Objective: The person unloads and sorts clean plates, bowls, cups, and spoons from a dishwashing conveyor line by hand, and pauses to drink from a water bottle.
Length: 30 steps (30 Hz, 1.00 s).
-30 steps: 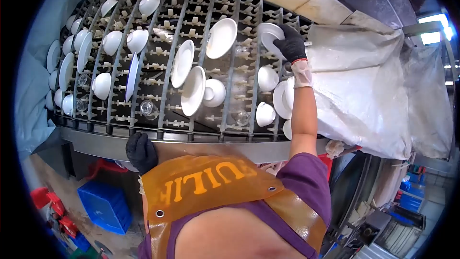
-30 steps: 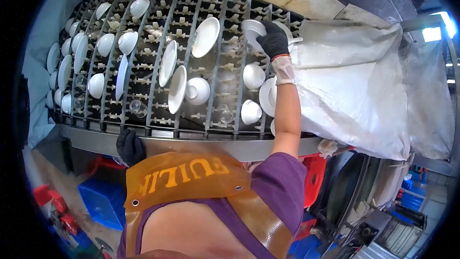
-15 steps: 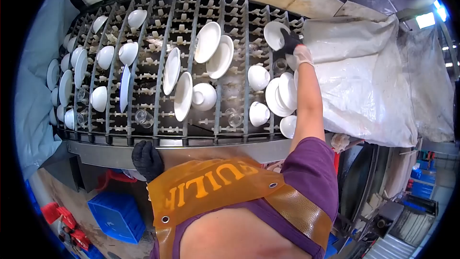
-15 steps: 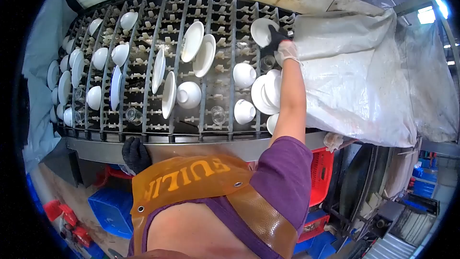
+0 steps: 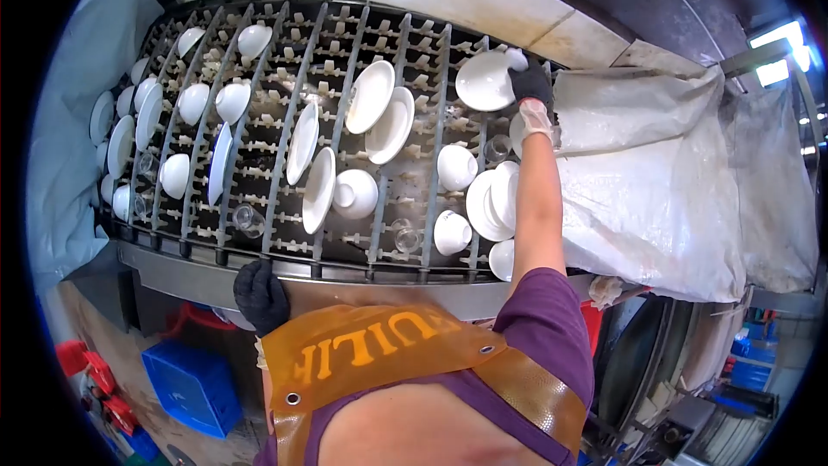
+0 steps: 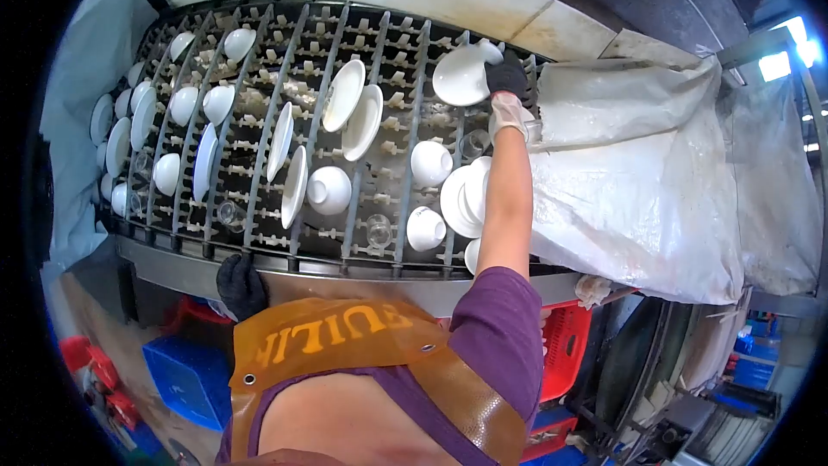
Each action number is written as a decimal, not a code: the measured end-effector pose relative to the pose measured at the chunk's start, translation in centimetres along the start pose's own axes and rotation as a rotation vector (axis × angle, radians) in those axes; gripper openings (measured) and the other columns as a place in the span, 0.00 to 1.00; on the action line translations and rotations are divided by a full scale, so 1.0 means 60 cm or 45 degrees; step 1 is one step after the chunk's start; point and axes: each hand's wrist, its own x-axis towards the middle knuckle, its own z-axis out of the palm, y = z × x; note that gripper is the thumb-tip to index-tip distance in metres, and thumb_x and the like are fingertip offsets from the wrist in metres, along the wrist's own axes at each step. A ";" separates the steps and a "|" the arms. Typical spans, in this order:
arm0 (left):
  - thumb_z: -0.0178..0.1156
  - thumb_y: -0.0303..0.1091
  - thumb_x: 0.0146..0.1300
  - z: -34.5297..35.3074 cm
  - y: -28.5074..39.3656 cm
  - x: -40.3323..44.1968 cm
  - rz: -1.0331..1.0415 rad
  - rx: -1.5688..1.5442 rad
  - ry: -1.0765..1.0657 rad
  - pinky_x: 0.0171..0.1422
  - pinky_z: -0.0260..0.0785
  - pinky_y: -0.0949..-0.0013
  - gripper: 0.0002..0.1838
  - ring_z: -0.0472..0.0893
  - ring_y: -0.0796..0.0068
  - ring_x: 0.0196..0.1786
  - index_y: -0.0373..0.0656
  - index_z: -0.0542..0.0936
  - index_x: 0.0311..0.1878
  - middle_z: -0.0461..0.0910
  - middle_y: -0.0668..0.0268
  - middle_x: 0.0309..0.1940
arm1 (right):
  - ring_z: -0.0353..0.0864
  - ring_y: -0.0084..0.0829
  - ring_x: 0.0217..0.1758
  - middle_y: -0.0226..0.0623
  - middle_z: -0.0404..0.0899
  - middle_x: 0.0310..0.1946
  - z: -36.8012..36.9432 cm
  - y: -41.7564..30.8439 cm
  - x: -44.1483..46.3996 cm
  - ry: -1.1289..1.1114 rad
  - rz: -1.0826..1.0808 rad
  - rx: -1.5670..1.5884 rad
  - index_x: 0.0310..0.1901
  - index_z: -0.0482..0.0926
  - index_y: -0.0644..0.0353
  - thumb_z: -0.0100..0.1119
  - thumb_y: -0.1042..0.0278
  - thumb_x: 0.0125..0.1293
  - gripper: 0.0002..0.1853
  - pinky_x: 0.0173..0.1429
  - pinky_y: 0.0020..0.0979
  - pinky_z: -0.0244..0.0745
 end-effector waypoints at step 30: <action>0.61 0.24 0.49 0.011 0.078 -0.008 0.039 -0.172 0.042 0.53 0.68 0.56 0.11 0.77 0.55 0.45 0.39 0.80 0.39 0.78 0.56 0.40 | 0.76 0.45 0.52 0.49 0.76 0.48 -0.071 0.030 -0.203 -0.822 -0.475 -0.451 0.56 0.73 0.40 0.64 0.72 0.46 0.31 0.57 0.40 0.70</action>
